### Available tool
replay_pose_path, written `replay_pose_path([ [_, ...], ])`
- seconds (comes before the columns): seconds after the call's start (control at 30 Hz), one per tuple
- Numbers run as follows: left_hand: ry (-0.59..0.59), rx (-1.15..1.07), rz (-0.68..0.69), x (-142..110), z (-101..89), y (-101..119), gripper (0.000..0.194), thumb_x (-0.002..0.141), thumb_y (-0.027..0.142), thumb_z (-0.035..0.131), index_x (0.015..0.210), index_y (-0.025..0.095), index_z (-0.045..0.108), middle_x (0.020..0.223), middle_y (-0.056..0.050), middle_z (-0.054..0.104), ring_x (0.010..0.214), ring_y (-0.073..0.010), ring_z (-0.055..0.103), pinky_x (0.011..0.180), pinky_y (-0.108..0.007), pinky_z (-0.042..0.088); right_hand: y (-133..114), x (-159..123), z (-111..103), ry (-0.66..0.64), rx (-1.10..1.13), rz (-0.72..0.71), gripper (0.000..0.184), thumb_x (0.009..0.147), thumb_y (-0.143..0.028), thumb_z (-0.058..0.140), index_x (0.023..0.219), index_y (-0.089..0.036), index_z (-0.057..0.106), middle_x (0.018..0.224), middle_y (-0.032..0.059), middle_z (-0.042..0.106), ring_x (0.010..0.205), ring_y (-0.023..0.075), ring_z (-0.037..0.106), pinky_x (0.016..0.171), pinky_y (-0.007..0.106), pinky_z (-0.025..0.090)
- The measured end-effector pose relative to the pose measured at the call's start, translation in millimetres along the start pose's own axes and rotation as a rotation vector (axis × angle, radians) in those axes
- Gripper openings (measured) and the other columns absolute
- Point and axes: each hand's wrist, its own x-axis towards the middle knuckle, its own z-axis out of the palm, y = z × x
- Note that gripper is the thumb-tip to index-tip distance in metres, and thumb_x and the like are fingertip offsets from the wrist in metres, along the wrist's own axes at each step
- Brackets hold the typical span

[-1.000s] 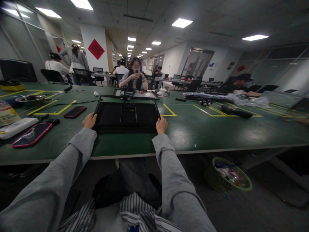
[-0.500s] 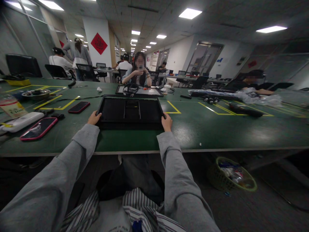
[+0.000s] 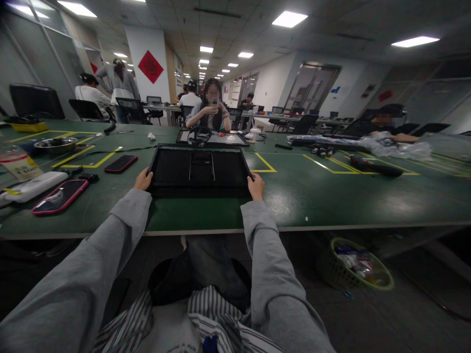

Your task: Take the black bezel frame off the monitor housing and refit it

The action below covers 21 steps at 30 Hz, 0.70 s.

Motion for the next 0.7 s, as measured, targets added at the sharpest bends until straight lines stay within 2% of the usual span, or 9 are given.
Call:
replay_pose_path([
  [0.33, 0.039, 0.020, 0.017, -8.7, -5.1, 9.4, 0.055, 0.101, 0.029, 0.045, 0.154, 0.018, 0.053, 0.144, -0.012, 0.065, 0.137, -0.0295, 0.058, 0.117, -0.041, 0.043, -0.3, -4.9, -2.0, 0.005, -0.048, -0.041, 0.042, 0.094, -0.029, 0.061, 0.134, -0.021, 0.072, 0.126, 0.0146, 0.077, 0.119, 0.0283, 0.071, 0.107, 0.046, 0.051],
  [0.7, 0.090, 0.053, 0.064, -10.4, -3.9, 10.6, 0.053, 0.101, 0.026, 0.048, 0.152, 0.021, 0.056, 0.147, -0.009, 0.064, 0.139, -0.0263, 0.057, 0.118, -0.039, 0.043, 0.9, -2.2, -1.3, 0.061, 0.015, -0.078, 0.040, 0.090, -0.028, 0.061, 0.126, -0.020, 0.075, 0.123, 0.0134, 0.078, 0.118, 0.0292, 0.071, 0.107, 0.047, 0.051],
])
